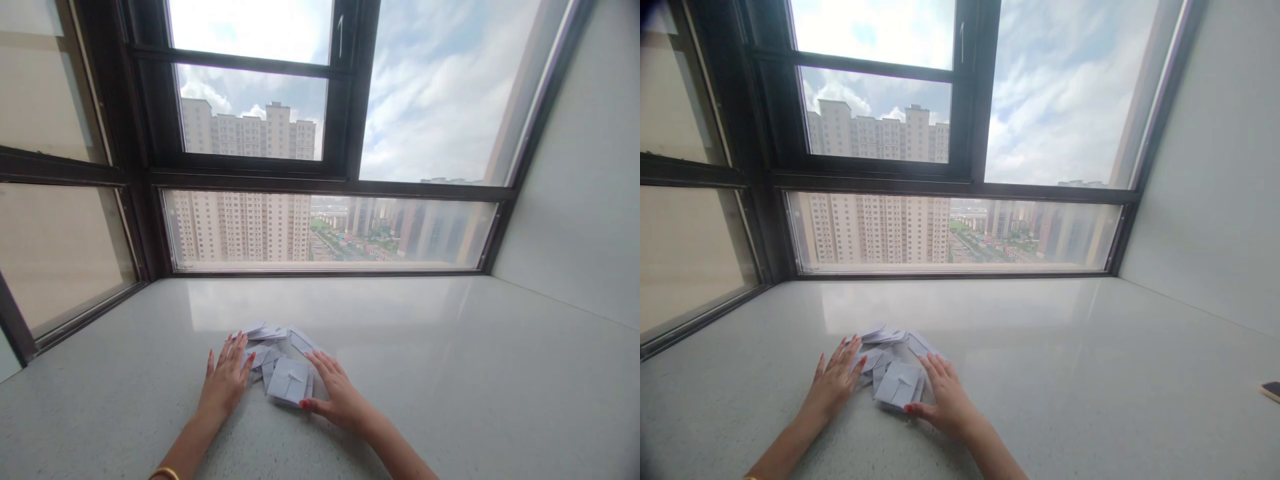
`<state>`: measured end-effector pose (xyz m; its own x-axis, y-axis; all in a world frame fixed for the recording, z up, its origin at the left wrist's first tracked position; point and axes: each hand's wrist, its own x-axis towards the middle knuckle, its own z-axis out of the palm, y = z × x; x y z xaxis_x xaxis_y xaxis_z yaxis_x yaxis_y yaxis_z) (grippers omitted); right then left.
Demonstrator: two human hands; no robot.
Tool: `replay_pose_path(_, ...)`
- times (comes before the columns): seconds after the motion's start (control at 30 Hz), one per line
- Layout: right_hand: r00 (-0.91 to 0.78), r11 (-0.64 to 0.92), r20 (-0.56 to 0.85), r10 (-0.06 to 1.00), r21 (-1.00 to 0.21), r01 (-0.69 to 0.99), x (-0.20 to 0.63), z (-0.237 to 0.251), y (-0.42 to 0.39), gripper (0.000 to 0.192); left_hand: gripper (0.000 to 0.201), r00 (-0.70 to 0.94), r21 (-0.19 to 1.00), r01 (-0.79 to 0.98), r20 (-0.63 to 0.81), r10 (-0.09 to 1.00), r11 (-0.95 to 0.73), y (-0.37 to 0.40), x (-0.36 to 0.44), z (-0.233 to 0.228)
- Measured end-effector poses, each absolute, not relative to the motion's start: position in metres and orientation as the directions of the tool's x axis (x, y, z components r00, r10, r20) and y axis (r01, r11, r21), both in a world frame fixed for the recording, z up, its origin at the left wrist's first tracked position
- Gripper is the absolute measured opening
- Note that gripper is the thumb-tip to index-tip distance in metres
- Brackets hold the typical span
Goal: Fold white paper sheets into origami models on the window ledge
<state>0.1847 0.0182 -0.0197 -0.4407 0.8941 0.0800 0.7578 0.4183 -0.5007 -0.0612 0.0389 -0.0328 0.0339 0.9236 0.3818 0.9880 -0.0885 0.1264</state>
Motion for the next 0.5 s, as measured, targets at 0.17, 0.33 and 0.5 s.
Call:
replay_pose_path(0.17,-0.454,0.448,0.118,0.883,-0.495,0.745,0.1831,-0.0225,0.0178,0.084,0.055,0.052,0.179,0.977,0.329,0.943,-0.116,0.0411,-0.0585,-0.0359)
replay_pose_path(0.33,-0.438,0.489,0.231,0.869,-0.541,0.684,0.1826,-0.0255,0.0226,0.081,0.056,0.096,0.185,0.969,0.338,0.936,-0.166,0.0401,-0.0538,-0.0355)
replay_pose_path(0.5,-0.402,0.484,0.270,0.875,-0.534,0.693,0.1827,-0.0267,0.0270,0.075,0.047,0.143,0.189,0.954,0.398,0.906,-0.233,0.0371,-0.0513,-0.0320)
